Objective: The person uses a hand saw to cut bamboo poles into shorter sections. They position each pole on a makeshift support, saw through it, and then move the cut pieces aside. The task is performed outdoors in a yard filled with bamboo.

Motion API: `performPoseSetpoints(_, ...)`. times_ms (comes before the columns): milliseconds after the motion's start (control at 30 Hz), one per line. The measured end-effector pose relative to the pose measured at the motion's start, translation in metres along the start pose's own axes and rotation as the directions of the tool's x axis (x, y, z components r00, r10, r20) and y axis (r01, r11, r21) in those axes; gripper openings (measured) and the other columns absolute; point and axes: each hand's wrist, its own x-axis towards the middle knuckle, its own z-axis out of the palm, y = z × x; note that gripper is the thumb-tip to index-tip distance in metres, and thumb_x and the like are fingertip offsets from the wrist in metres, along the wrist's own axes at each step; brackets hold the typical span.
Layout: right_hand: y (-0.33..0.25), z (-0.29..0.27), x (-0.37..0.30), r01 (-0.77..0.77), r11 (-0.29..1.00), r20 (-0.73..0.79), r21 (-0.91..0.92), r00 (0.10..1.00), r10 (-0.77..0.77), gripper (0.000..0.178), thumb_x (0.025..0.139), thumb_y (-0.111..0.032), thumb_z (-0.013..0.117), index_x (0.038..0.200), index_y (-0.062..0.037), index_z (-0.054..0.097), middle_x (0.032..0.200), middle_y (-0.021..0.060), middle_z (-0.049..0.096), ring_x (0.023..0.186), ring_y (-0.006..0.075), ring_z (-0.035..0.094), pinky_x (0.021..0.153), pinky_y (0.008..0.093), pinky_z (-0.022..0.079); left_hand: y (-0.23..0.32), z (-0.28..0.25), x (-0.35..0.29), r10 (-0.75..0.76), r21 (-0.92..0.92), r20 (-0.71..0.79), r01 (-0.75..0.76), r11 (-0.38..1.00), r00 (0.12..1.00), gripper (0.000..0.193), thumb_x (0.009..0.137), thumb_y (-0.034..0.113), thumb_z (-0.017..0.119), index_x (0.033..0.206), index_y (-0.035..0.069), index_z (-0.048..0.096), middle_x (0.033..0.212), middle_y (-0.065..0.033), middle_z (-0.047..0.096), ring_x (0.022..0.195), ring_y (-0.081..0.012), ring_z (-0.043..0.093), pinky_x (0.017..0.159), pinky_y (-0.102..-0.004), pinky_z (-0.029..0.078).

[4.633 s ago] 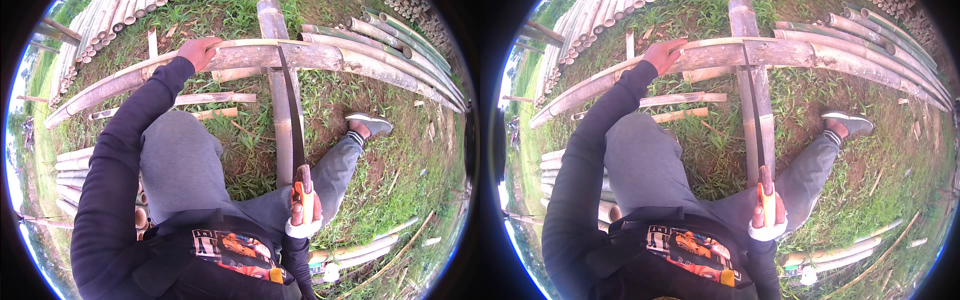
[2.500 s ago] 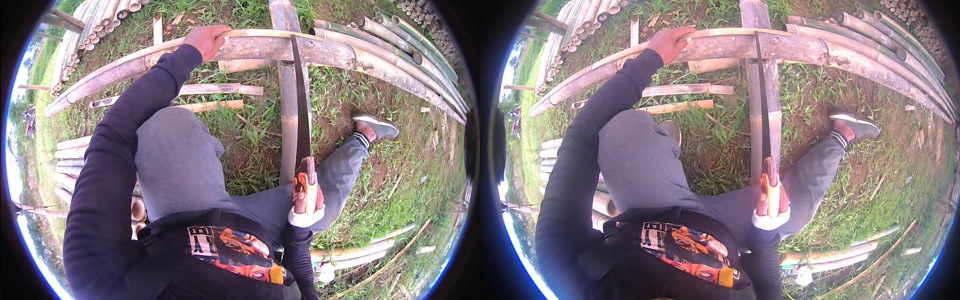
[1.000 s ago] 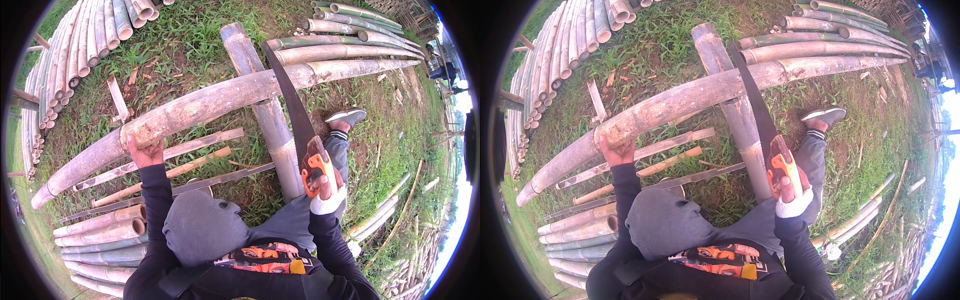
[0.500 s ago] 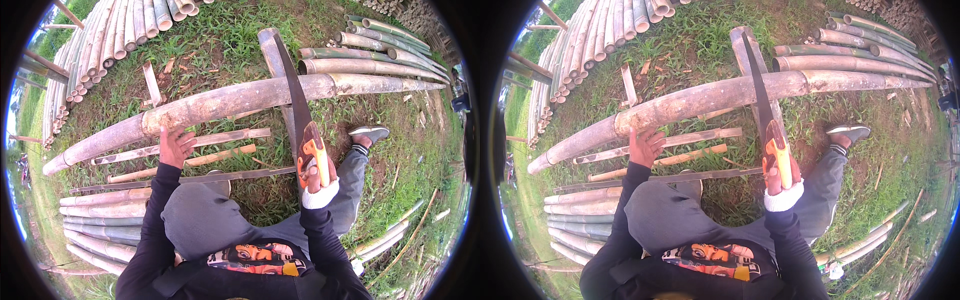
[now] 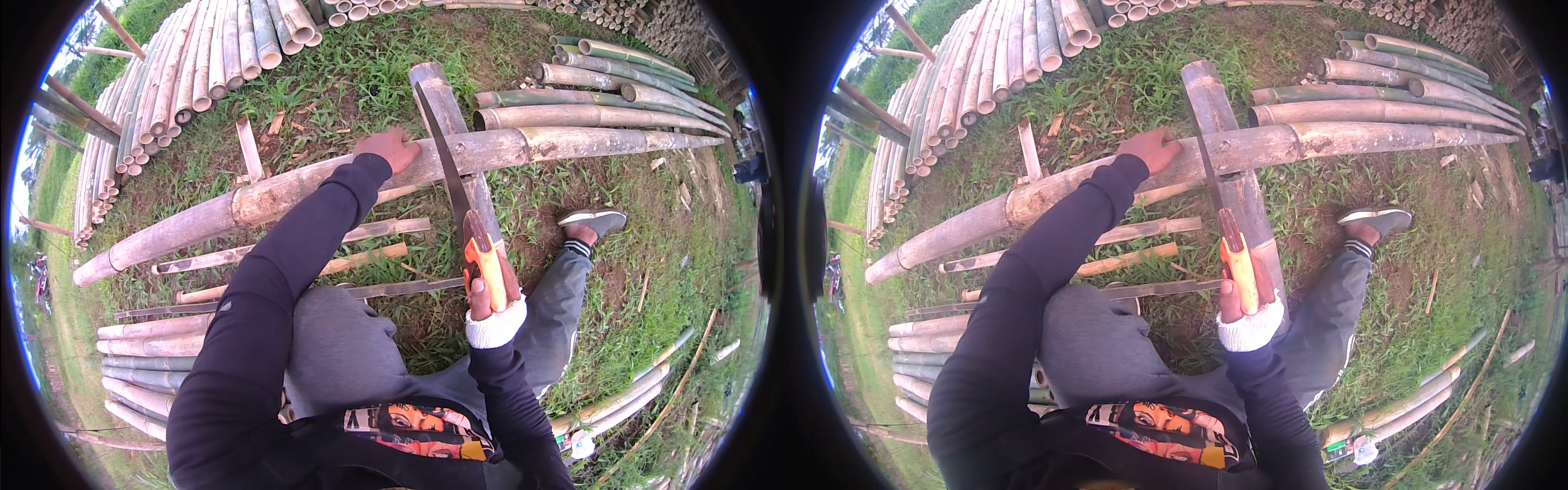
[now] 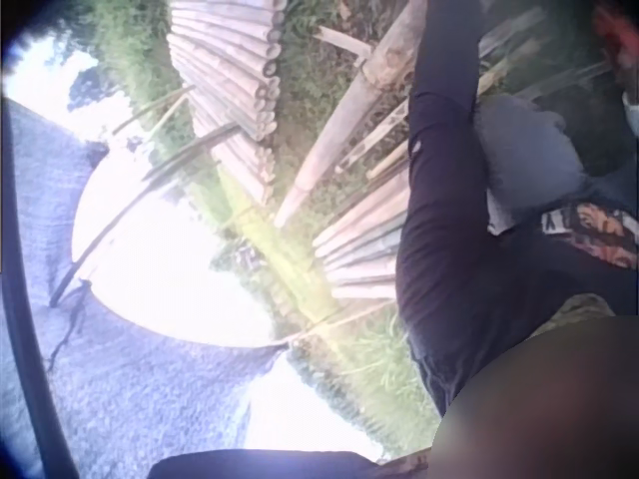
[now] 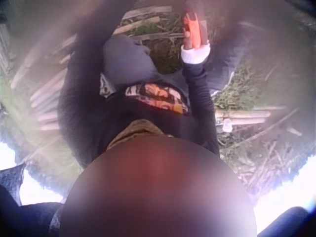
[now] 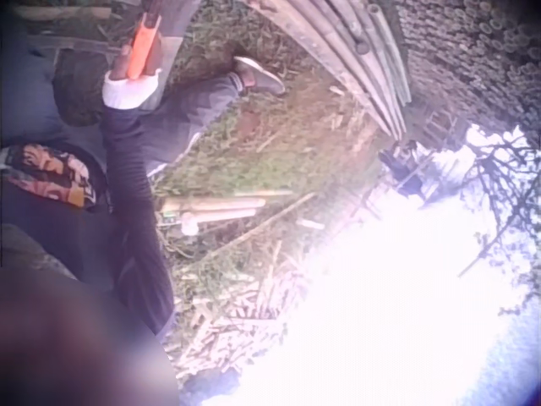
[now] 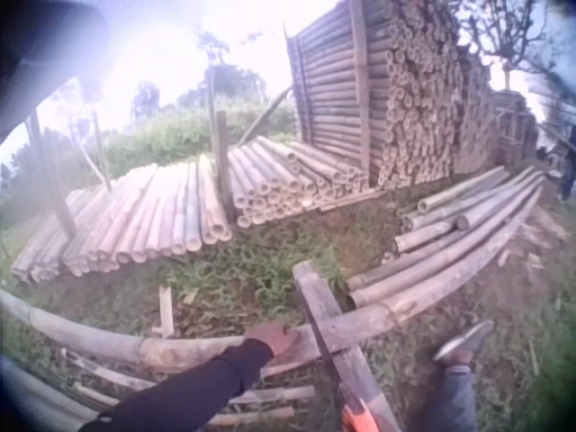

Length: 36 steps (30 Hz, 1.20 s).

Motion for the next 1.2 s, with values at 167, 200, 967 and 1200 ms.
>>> performPoseSetpoints(167, -0.005, -0.001, -0.005, -0.015, 1.000, 0.020, 0.012, 1.000, 0.015, 0.066, 0.097, -0.038, 0.076, 0.139, 0.0101, 0.059, 0.124, 0.0177, 0.071, 0.110, 0.0220, 0.067, 0.098, 0.0354, 0.053, 0.008, -0.008, 0.002, -0.114, 0.029, 0.121, 0.111, 0.993, 0.986, 0.069, 0.088, 0.067, 0.055, 0.130, 0.014, 0.066, 0.119, -0.0159, 0.075, 0.116, -0.0349, 0.071, 0.102, -0.0461, 0.050)
performPoseSetpoints(200, -0.004, -0.001, -0.005, -0.026, 1.000, 0.023, 0.008, 0.999, 0.026, 0.066, 0.097, -0.037, 0.076, 0.139, 0.0102, 0.059, 0.124, 0.0176, 0.071, 0.109, 0.0217, 0.068, 0.097, 0.0350, 0.053, 0.010, -0.011, 0.000, -0.116, 0.037, 0.152, 0.111, 0.993, 0.982, 0.075, 0.088, 0.067, 0.055, 0.137, 0.011, 0.063, 0.128, -0.0178, 0.073, 0.121, -0.0355, 0.069, 0.106, -0.0471, 0.048)
performPoseSetpoints(967, 0.014, -0.012, 0.007, -0.085, 0.994, 0.040, 0.073, 0.996, 0.082, 0.048, 0.098, -0.023, 0.071, 0.135, 0.0066, 0.063, 0.116, 0.0151, 0.075, 0.102, 0.0214, 0.071, 0.092, 0.0338, 0.055, 0.015, -0.008, 0.000, -0.145, 0.077, 0.093, 0.139, 0.987, 0.985, 0.075, 0.083, 0.074, 0.059, 0.126, 0.013, 0.067, 0.119, -0.0153, 0.076, 0.116, -0.0339, 0.071, 0.103, -0.0450, 0.048)
performPoseSetpoints(1200, 0.011, -0.007, 0.019, -0.129, 0.990, 0.048, 0.064, 0.991, 0.126, 0.043, 0.099, -0.019, 0.071, 0.134, 0.0057, 0.065, 0.115, 0.0138, 0.075, 0.102, 0.0198, 0.070, 0.092, 0.0327, 0.054, 0.015, -0.015, -0.001, -0.129, 0.034, 0.185, 0.125, 0.992, 0.974, 0.090, 0.083, 0.076, 0.058, 0.144, 0.010, 0.059, 0.137, -0.0180, 0.069, 0.129, -0.0351, 0.065, 0.118, -0.0567, 0.033)
